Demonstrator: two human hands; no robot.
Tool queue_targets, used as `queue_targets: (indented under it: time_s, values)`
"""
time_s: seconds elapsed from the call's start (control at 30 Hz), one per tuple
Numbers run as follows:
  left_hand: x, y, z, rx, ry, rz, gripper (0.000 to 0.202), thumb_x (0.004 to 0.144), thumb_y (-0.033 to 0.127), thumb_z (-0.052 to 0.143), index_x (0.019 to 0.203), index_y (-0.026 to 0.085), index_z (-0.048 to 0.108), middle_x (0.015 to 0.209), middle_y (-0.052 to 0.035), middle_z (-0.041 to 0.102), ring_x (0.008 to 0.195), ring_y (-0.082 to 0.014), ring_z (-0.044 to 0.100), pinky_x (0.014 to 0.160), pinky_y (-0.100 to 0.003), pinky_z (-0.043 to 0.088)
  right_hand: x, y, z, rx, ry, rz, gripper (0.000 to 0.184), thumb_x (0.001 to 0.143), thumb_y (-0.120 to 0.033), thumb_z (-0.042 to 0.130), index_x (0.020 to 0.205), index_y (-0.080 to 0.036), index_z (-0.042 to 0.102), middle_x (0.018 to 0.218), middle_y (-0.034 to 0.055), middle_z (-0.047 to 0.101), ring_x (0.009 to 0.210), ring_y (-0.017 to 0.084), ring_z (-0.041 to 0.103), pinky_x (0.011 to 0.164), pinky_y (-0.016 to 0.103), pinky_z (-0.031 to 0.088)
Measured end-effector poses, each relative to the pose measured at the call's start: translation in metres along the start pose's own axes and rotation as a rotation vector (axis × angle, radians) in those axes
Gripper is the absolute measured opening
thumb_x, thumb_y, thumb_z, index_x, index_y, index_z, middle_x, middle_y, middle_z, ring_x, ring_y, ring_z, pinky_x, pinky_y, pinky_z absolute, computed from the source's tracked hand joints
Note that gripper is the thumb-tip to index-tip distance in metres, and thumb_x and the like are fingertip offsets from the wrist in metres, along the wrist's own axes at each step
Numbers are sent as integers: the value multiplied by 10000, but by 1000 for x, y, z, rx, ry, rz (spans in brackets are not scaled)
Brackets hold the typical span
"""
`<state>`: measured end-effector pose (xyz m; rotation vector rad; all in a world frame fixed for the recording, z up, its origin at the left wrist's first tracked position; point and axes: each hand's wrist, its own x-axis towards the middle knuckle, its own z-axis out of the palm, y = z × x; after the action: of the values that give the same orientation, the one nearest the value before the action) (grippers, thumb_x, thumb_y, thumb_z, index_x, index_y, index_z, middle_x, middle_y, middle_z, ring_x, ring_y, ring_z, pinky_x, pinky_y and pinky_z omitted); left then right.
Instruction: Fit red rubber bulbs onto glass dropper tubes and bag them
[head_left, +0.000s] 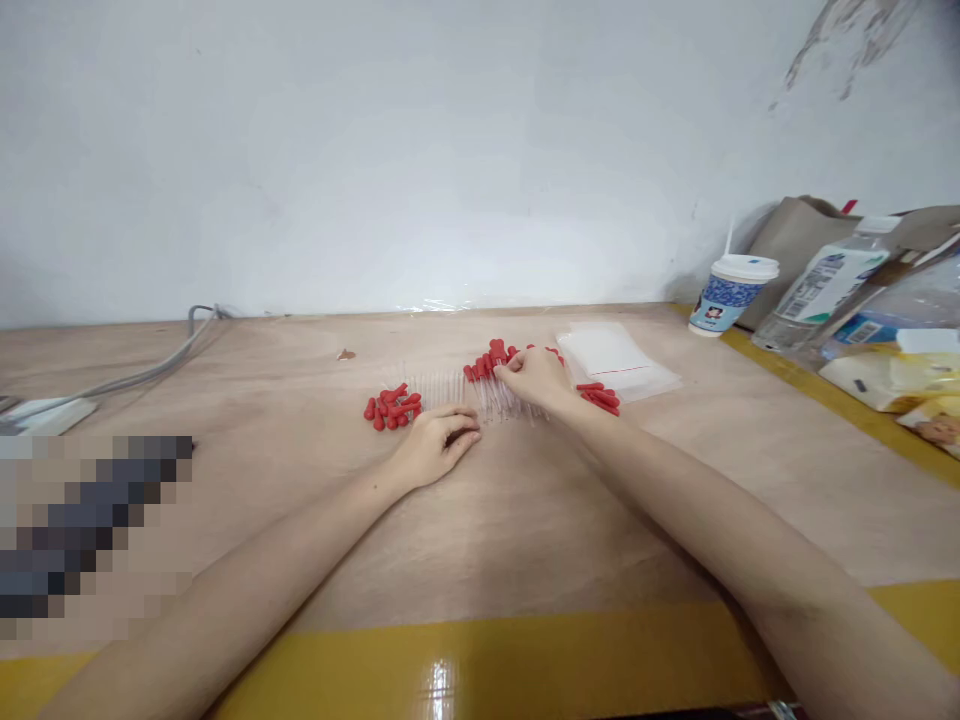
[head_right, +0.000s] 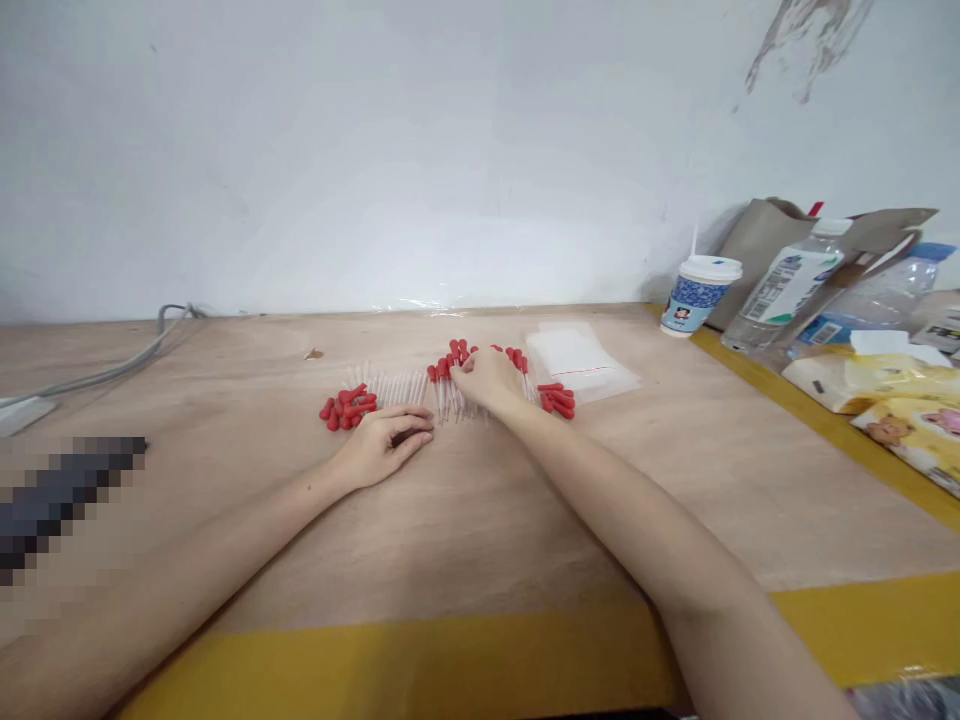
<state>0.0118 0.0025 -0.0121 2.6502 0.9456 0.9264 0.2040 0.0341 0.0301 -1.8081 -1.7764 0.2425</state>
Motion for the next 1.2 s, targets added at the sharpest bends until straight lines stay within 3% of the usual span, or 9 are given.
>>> queue_targets:
  time_s: [0.17,0.3,0.4,0.53,0.67,0.77,0.83,1.0,1.2]
  values:
    - [0,1,0,8,-4,2,167,830,234,516,849,169,668,1010,-65,644,859,-162,623,768,-287,502,9,-10,22,-141,37,104,253,747,-383,484,699,-199,651,771,65,663,748,220,613,645,317,441]
    - [0,1,0,1,-2,6,170,833,231,511,838,171,670,992,-58,655,859,-161,626,775,-290,502,8,-5,21,-161,38,94,340,777,-470,451,680,-204,639,766,65,658,763,220,610,656,320,438]
    - [0,1,0,2,1,14,175,838,237,507,842,174,670,985,-52,658,853,-162,626,765,-291,503,2,4,12,-151,33,50,392,791,-495,433,599,-202,609,691,48,644,710,199,600,628,297,418]
    - [-1,0,1,-9,6,32,171,839,236,508,849,169,665,979,-52,655,828,-148,625,749,-274,498,-6,25,-9,-169,74,40,318,773,-455,478,629,-206,614,687,39,648,681,183,583,583,271,388]
    - [0,0,-1,80,116,45,149,820,219,521,831,159,657,901,-53,643,810,-157,585,755,-293,475,-6,56,-36,-228,106,99,280,744,-462,503,684,-221,631,729,34,657,707,190,580,562,261,370]
    - [6,-1,-5,246,222,-51,140,798,195,510,778,147,640,812,-64,593,812,-193,532,759,-336,448,-2,81,-56,-274,22,92,272,696,-478,557,724,-223,648,741,34,656,700,186,576,531,250,355]
    - [15,-3,-7,346,233,-155,137,783,189,500,765,143,628,811,-76,558,834,-213,507,763,-350,436,2,97,-64,-269,-74,92,241,681,-434,588,732,-208,656,708,35,649,641,159,566,510,237,352]
    - [43,-7,1,546,126,-338,192,752,256,502,818,130,630,904,-124,517,913,-271,459,770,-375,414,8,121,-69,-229,-188,137,183,678,-364,610,703,-189,659,674,25,651,601,138,561,501,225,370]
    - [67,1,9,742,-46,-495,292,739,267,471,842,65,655,960,-190,509,967,-322,426,804,-404,355,10,123,-61,-199,-230,128,167,702,-318,609,763,-177,677,700,25,668,639,135,580,547,215,392]
